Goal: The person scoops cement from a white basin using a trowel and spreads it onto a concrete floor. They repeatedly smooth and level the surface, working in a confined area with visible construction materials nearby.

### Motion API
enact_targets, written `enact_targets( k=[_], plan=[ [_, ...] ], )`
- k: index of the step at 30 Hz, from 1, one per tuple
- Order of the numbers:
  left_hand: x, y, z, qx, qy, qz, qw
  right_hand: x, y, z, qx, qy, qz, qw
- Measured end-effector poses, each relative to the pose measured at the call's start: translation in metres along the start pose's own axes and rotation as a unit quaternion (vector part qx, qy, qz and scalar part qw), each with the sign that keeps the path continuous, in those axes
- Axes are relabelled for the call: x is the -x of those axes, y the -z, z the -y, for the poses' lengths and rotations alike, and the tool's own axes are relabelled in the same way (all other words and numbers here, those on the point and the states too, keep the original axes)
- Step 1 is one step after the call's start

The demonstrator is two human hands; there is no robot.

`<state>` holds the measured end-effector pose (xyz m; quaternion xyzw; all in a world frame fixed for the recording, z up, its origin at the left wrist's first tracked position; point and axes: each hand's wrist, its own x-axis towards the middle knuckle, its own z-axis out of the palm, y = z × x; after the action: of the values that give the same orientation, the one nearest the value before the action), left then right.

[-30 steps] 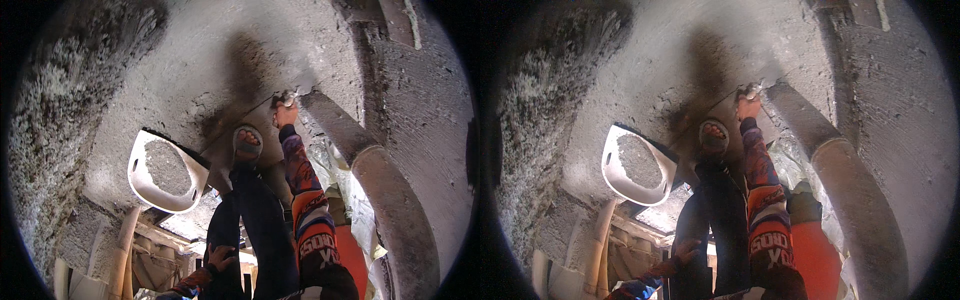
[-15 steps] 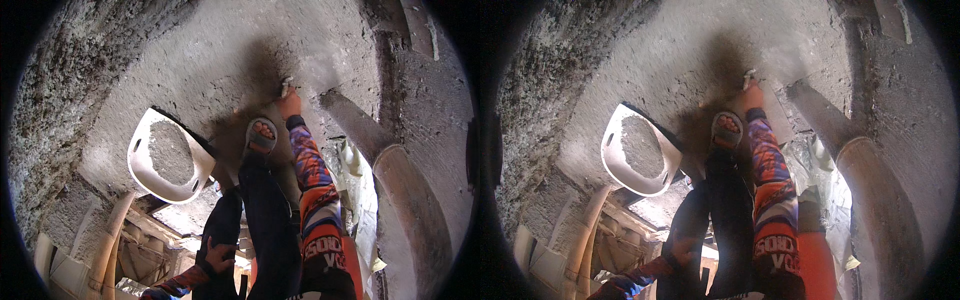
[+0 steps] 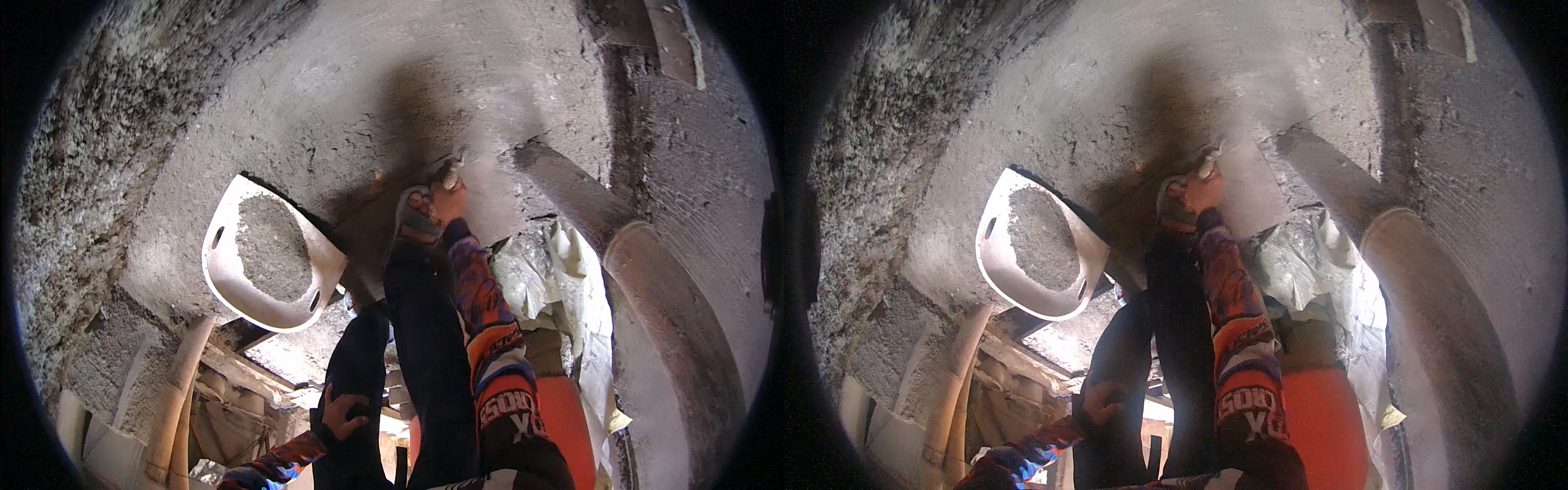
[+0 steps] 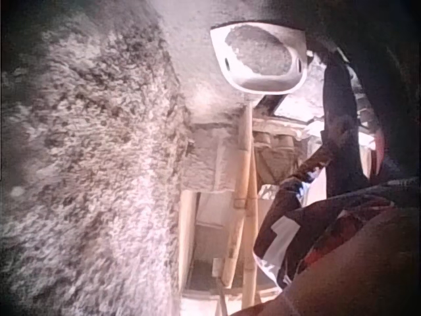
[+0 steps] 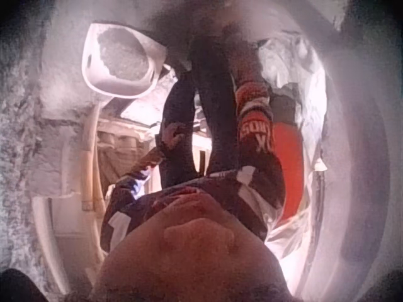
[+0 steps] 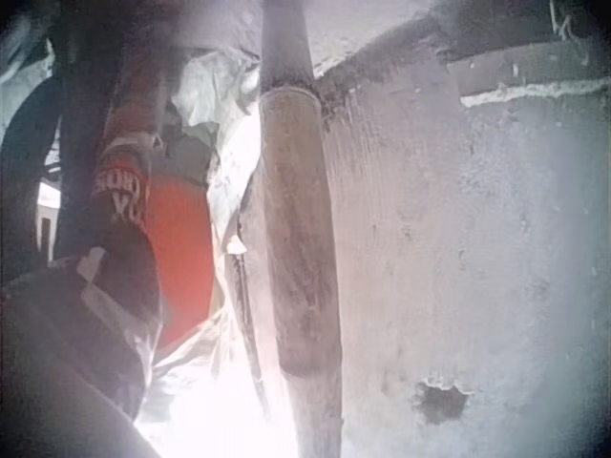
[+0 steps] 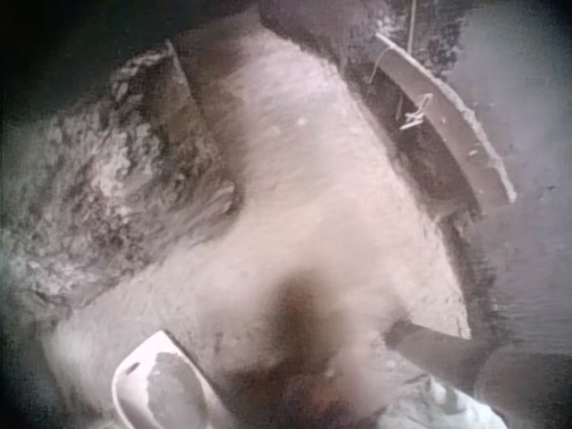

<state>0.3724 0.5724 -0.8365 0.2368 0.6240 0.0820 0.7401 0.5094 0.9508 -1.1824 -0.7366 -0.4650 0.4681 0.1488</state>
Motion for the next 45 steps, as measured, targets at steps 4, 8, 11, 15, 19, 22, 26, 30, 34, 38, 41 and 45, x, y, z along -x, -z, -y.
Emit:
enact_targets(
  k=[4,8,11,15,19,22,26,30,34,38,41,45],
  plan=[
    [-0.002,-0.007,-0.010,0.048,-0.010,-0.026,0.998,-0.007,-0.038,-0.012,-0.294,-0.180,0.064,0.936],
    [-0.007,-0.012,-0.018,0.016,-0.054,-0.051,0.997,-0.013,-0.037,-0.017,-0.157,-0.086,0.051,0.982],
    [-0.009,-0.010,-0.022,0.002,-0.063,-0.037,0.997,-0.029,-0.026,-0.015,-0.060,0.093,0.058,0.992],
    [-0.006,-0.012,-0.022,-0.006,-0.075,-0.049,0.996,-0.057,-0.035,0.005,0.109,0.193,0.118,0.968],
    [-0.002,-0.018,-0.008,0.010,-0.037,-0.021,0.999,-0.021,-0.038,0.025,0.287,0.189,0.070,0.937],
    [-0.002,-0.024,0.001,-0.042,-0.031,-0.012,0.999,0.019,-0.012,0.046,0.307,0.080,0.167,0.933],
    [-0.003,-0.027,-0.010,-0.007,0.080,-0.007,0.997,0.062,0.030,0.061,0.324,0.117,0.211,0.915],
    [-0.017,-0.002,-0.061,-0.023,0.115,-0.110,0.987,0.069,0.048,0.020,0.146,0.113,0.115,0.976],
    [-0.035,0.051,-0.142,0.059,0.024,-0.226,0.972,0.044,0.057,-0.051,0.014,0.026,0.112,0.993],
    [-0.023,0.078,-0.227,0.147,-0.005,-0.230,0.962,0.021,0.067,-0.083,0.103,-0.044,0.053,0.992],
    [-0.011,0.072,-0.262,0.128,-0.041,-0.221,0.966,0.021,0.080,-0.076,0.068,-0.049,0.112,0.990],
    [0.000,0.070,-0.271,0.078,-0.047,-0.217,0.972,0.039,0.105,-0.046,0.094,-0.076,0.180,0.976]
  ],
)
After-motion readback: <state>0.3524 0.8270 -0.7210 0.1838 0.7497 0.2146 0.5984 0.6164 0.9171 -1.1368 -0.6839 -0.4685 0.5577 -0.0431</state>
